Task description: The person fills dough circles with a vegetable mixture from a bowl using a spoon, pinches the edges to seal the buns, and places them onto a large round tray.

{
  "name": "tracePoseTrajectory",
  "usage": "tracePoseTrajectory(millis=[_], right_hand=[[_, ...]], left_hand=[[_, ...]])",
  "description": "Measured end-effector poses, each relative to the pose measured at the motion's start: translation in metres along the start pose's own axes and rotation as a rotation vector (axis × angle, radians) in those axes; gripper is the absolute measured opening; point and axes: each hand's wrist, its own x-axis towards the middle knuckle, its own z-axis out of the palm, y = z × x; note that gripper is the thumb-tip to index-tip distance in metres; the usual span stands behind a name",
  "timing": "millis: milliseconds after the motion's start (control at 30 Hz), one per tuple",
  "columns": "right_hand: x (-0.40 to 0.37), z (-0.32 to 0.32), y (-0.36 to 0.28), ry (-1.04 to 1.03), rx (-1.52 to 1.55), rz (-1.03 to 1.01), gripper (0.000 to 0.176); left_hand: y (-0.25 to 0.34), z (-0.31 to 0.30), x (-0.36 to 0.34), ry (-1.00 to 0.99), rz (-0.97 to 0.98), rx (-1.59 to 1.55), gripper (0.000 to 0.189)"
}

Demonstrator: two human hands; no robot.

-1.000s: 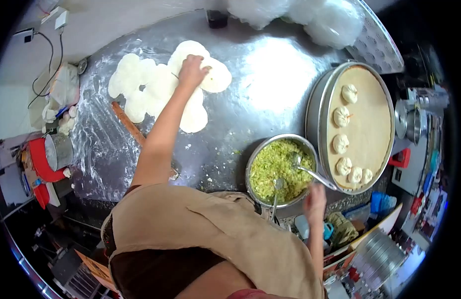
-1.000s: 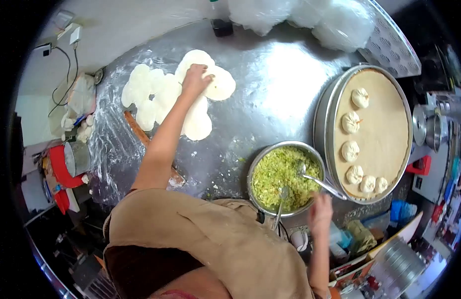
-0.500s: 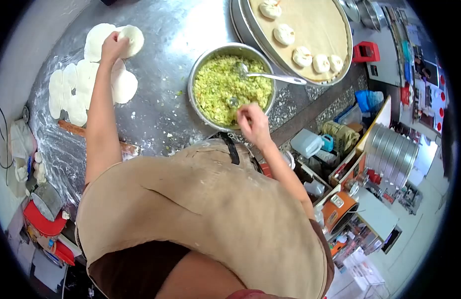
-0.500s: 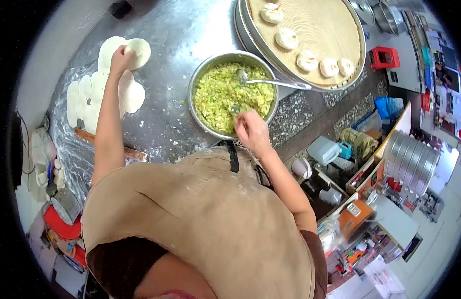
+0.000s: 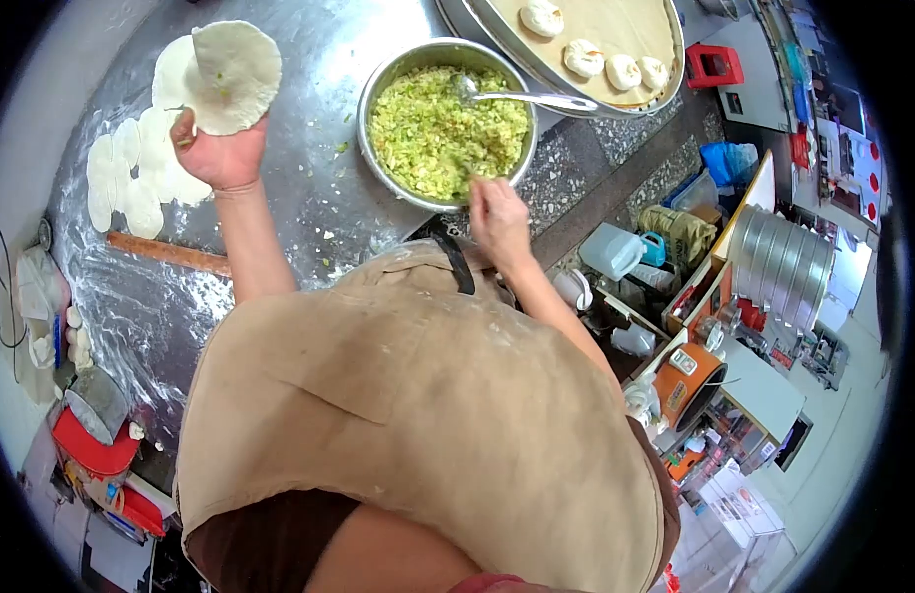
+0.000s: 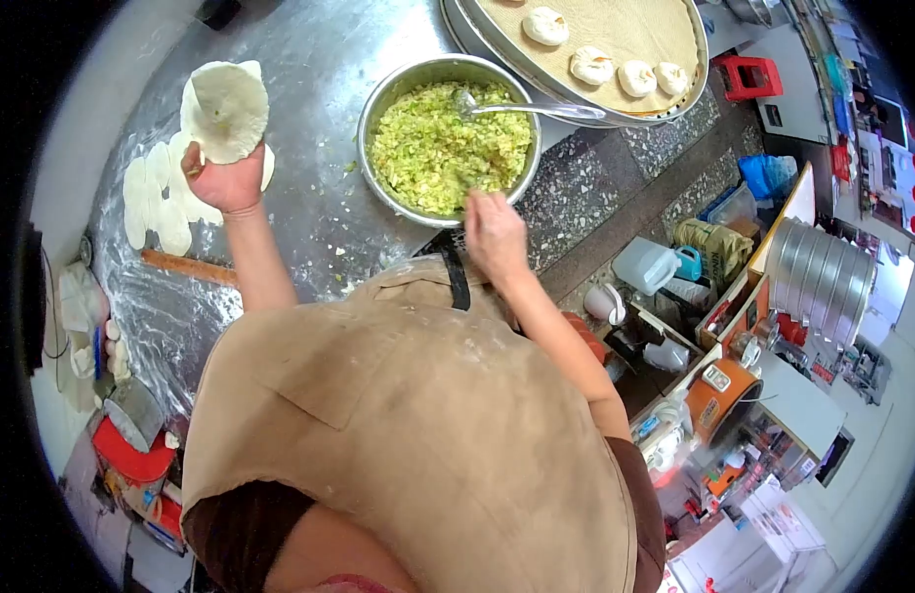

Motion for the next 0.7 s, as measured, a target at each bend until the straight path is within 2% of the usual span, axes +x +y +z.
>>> tracePoseTrajectory(millis=[67,133,200,233,267,367,433,500,533,600,667,700], right_hand=[[0.001,0.018,-0.008,0.052,0.118,0.014,0.009],[0.004,0.025,-0.013,0.044,0.139,0.039,0.009],[0.004,0.037,-0.002,-0.026,0.378,0.375,0.014],[0.019,0.019,-0.018,-0.133,0.483,0.626,0.02],[0.02,0.03,-0.005,-0.095,0.673,0.765,0.022],[0.026,0.025,-0.002,-0.054,0.915,0.932,0.022],[0.026,0.021,0.004,-0.034,0.973,0.92,0.022],[0.027,0.011,0.006,-0.001,1.034,0.923,0.022],[0.028,0.005,0.008,0.005,1.042,0.916,0.022],[0.027,-0.007,0.01,0.083,1.097,0.839,0.023],[0.029,-0.031,-0.006,0.11,1.089,0.833,0.023],[0.027,-0.039,-0.015,0.162,1.036,0.728,0.024]], left_hand=[[-0.007,0.0,-0.008,-0.033,-0.058,-0.037,0.07],[-0.022,0.003,-0.015,-0.379,-0.342,-0.518,0.073],[-0.026,0.003,-0.021,-0.405,-0.384,-0.466,0.077],[-0.031,0.013,-0.031,-0.401,-0.369,-0.399,0.08],[-0.035,0.022,-0.041,-0.396,-0.352,-0.33,0.082],[-0.04,0.034,-0.057,-0.223,-0.41,-0.256,0.076],[-0.048,0.036,-0.061,-0.191,-0.446,-0.249,0.072],[-0.06,0.031,-0.066,-0.006,-0.456,-0.109,0.061],[-0.067,0.03,-0.069,-0.015,-0.457,-0.103,0.061],[-0.085,0.031,-0.079,0.3,-0.426,0.208,0.052],[-0.11,0.033,-0.083,0.346,-0.43,0.304,0.05],[-0.122,0.031,-0.086,0.36,-0.488,0.297,0.05]])
